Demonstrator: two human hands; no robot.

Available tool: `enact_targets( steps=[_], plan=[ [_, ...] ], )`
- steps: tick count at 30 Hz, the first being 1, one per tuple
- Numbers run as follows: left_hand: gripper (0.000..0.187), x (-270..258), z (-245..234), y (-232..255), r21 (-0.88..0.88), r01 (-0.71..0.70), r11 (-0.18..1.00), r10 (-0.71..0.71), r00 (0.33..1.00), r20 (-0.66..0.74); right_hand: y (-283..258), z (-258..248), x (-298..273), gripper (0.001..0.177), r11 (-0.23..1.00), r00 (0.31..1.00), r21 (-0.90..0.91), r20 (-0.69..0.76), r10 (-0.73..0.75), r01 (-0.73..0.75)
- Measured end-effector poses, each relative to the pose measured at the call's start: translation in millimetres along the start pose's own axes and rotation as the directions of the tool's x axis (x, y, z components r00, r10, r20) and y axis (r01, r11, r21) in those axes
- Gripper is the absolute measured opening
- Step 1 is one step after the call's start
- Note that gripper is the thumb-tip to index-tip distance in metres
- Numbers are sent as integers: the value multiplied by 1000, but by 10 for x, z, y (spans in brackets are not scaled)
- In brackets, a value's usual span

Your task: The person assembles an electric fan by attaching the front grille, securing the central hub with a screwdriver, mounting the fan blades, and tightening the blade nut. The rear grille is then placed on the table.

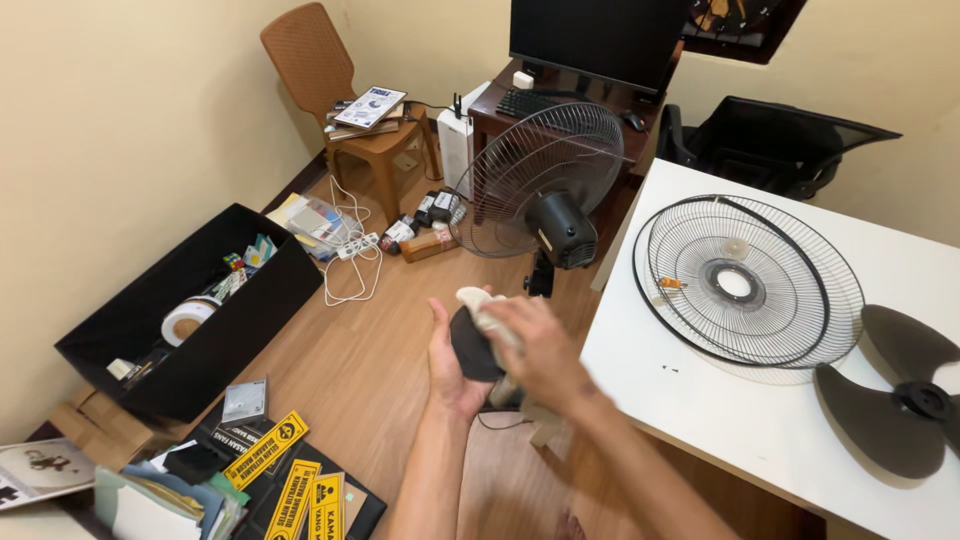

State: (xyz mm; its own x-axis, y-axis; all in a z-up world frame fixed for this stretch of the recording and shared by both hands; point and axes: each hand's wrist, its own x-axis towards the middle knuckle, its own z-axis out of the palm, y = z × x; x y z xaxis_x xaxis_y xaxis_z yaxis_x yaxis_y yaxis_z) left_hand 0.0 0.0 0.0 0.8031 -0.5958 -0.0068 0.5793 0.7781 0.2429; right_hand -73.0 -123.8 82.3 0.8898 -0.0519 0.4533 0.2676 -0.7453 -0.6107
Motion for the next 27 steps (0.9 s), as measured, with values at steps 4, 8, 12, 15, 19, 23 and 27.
enact_targets(
  steps=[4, 8, 12, 15, 19, 23, 27],
  plan=[
    [76, -2, 448, 45, 149, 33, 988, -11, 989, -146, -374, 119, -160, 27, 986, 993, 121, 22, -117, 114],
    [69, 3, 577, 128, 181, 18, 983, 20, 978, -207, -343, -74, -87, 20, 998, 989, 14, 135, -67, 66],
    [68, 129, 568, 30, 136, -5, 991, 17, 996, -87, -323, -152, -139, 33, 985, 987, -170, -151, -51, 25],
    [64, 252, 542, -53, 207, 33, 978, 0, 987, -160, -266, -231, -286, 20, 997, 999, 53, 6, 54, -55],
    [46, 420, 337, -356, 201, 81, 976, -21, 958, -286, 155, -480, -482, 25, 945, 913, 167, -257, 317, -281],
    [36, 494, 132, -858, 349, 117, 930, -11, 956, -292, 739, -1037, -806, 23, 885, 779, -36, -492, 389, -465],
    [36, 504, 138, -1309, 509, 457, 729, -52, 779, -625, 1141, -1508, -1154, 22, 660, 607, -104, -517, 603, -744]
  ],
)
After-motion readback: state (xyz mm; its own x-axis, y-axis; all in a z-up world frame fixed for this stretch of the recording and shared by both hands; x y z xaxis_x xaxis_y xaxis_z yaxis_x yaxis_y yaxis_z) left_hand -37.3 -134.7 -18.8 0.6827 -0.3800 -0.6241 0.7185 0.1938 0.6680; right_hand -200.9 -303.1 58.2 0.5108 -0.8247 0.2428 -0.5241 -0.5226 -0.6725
